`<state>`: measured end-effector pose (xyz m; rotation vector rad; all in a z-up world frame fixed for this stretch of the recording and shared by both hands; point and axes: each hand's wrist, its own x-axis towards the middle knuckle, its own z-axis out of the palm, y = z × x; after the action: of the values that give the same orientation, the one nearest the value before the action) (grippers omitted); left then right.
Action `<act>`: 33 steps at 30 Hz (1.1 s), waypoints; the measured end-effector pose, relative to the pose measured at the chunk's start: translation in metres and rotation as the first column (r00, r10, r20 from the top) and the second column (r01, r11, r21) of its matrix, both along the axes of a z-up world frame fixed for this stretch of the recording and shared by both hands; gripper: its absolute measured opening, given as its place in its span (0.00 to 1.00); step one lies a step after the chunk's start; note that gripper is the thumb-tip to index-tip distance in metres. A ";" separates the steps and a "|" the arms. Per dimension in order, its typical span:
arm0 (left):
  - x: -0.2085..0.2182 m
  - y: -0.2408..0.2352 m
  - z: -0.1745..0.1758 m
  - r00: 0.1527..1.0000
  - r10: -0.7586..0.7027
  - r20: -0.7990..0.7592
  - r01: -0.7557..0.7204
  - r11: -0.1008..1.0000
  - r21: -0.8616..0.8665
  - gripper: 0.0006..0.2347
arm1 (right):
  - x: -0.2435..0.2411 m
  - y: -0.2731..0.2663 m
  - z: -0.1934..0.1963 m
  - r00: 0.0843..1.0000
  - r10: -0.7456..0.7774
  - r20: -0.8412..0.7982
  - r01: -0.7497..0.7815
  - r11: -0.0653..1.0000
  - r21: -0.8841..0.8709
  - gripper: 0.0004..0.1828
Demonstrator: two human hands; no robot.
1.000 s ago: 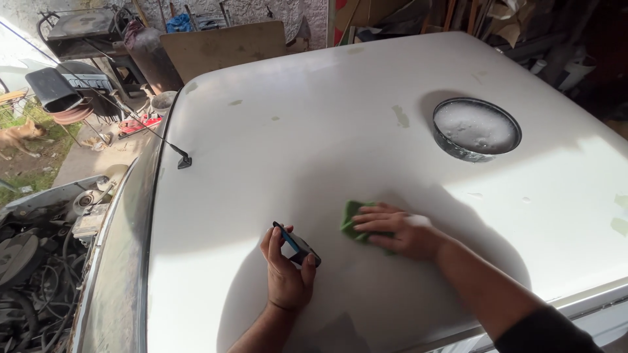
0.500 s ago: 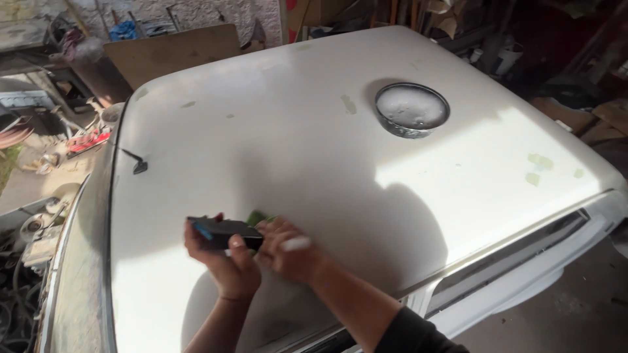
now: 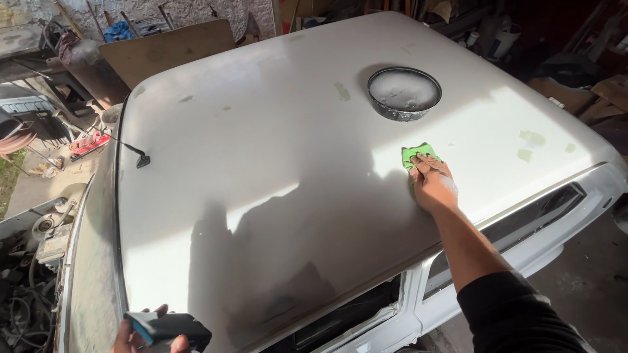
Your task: The person cleans the hood of a white car using a green cloth and a blue scraper. They repeatedly dip the scraper into a bowl of soapy water and scrape the surface, wiping away residue with the cloth. The task focuses on removing spots from the hood and the area around the windshield.
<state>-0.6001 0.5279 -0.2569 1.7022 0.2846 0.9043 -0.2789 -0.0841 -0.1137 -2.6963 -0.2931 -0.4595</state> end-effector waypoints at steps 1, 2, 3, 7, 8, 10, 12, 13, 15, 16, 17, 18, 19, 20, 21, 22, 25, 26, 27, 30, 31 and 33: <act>0.010 -0.023 0.024 0.998 -0.011 -0.058 0.010 1.000 -0.008 0.31 | -0.002 0.013 -0.005 0.995 -0.096 0.039 0.094 0.994 0.057 0.20; 0.015 -0.049 0.049 0.993 -0.022 -0.115 0.020 1.000 -0.018 0.30 | -0.004 0.026 -0.011 0.979 -0.193 0.071 0.184 0.976 0.118 0.18; 0.010 -0.072 0.072 0.993 0.003 -0.117 -0.005 1.000 -0.016 0.30 | -0.017 0.055 -0.015 0.983 -0.168 0.068 0.159 0.980 0.120 0.18; 0.004 -0.119 0.120 0.997 0.064 0.051 -0.073 0.975 0.209 0.34 | -0.084 0.163 -0.005 0.965 0.008 0.263 -0.108 0.925 0.365 0.13; 0.003 -0.120 0.121 0.997 0.063 0.036 -0.070 0.973 0.221 0.34 | -0.101 0.189 0.004 0.955 0.034 0.293 -0.189 0.834 0.519 0.13; 0.005 -0.123 0.125 0.997 0.049 0.066 -0.061 0.977 0.206 0.35 | -0.129 0.248 0.019 0.861 0.186 0.474 -0.437 0.747 0.501 0.12; 0.005 -0.129 0.127 0.996 0.018 0.082 -0.034 0.981 0.191 0.36 | -0.162 0.298 0.023 0.720 0.296 0.628 -0.641 0.629 0.439 0.12; 0.007 -0.132 0.127 0.992 0.029 0.121 -0.047 0.988 0.146 0.37 | -0.179 0.321 0.021 0.838 0.432 0.335 -0.534 0.522 0.665 0.11; 0.011 -0.136 0.126 0.987 0.027 0.158 -0.044 0.994 0.105 0.38 | -0.190 0.356 0.015 0.820 0.571 0.033 -0.336 0.434 0.836 0.11; 0.013 -0.135 0.125 0.985 0.062 0.162 -0.077 0.993 0.086 0.39 | -0.185 0.369 0.010 0.816 0.571 -0.092 -0.148 0.360 0.921 0.13; 0.011 -0.133 0.124 0.980 0.108 0.165 -0.120 0.991 0.066 0.39 | -0.182 0.383 0.005 0.778 0.592 -0.211 0.049 0.278 0.959 0.16; 0.013 -0.132 0.126 0.981 0.103 0.165 -0.116 0.991 0.071 0.39 | -0.174 0.374 0.013 0.780 0.590 -0.208 0.050 0.273 0.961 0.16; 0.011 -0.131 0.127 0.978 0.106 0.179 -0.117 0.992 0.053 0.39 | -0.169 0.366 0.020 0.828 0.510 -0.231 0.045 0.351 0.935 0.20; 0.008 -0.128 0.128 0.975 0.108 0.192 -0.117 0.992 0.036 0.39 | -0.164 0.360 0.027 0.871 0.426 -0.245 0.046 0.426 0.903 0.24; 0.004 -0.129 0.135 0.972 0.131 0.193 -0.141 0.989 0.036 0.39 | -0.156 0.343 0.025 0.861 0.447 -0.244 0.035 0.427 0.904 0.24; -0.001 -0.128 0.142 0.974 0.107 0.198 -0.114 0.993 0.024 0.39 | -0.148 0.329 0.024 0.955 0.284 -0.089 -0.067 0.498 0.864 0.24; -0.027 -0.121 0.153 0.979 0.128 0.157 -0.134 0.991 0.030 0.37 | -0.142 0.307 0.041 0.946 0.245 0.211 -0.323 0.677 0.662 0.22; -0.034 -0.120 0.155 0.988 0.119 0.102 -0.124 0.991 0.046 0.36 | -0.142 0.298 0.049 0.893 0.327 0.309 -0.444 0.752 0.487 0.20; -0.038 -0.116 0.154 0.986 0.131 0.105 -0.136 0.990 0.046 0.36 | -0.142 0.302 0.045 0.888 0.338 0.312 -0.454 0.747 0.486 0.20; -0.045 -0.109 0.149 0.987 0.136 0.083 -0.141 0.989 0.048 0.37 | -0.145 0.314 0.044 0.687 0.705 0.175 -0.722 0.690 0.053 0.16; -0.049 -0.108 0.146 0.980 0.166 0.110 -0.170 0.985 0.029 0.37 | -0.154 0.317 0.050 0.659 0.752 0.004 -0.752 0.659 -0.028 0.17; -0.052 -0.092 0.127 0.974 0.176 0.144 -0.179 0.984 0.008 0.37 | -0.166 0.328 0.058 0.635 0.755 -0.165 -0.772 0.627 -0.105 0.17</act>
<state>-0.6525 0.4363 -0.1295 1.6401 0.3359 1.1596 -0.4449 0.2437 -0.0556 -2.4040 -1.4353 -0.0165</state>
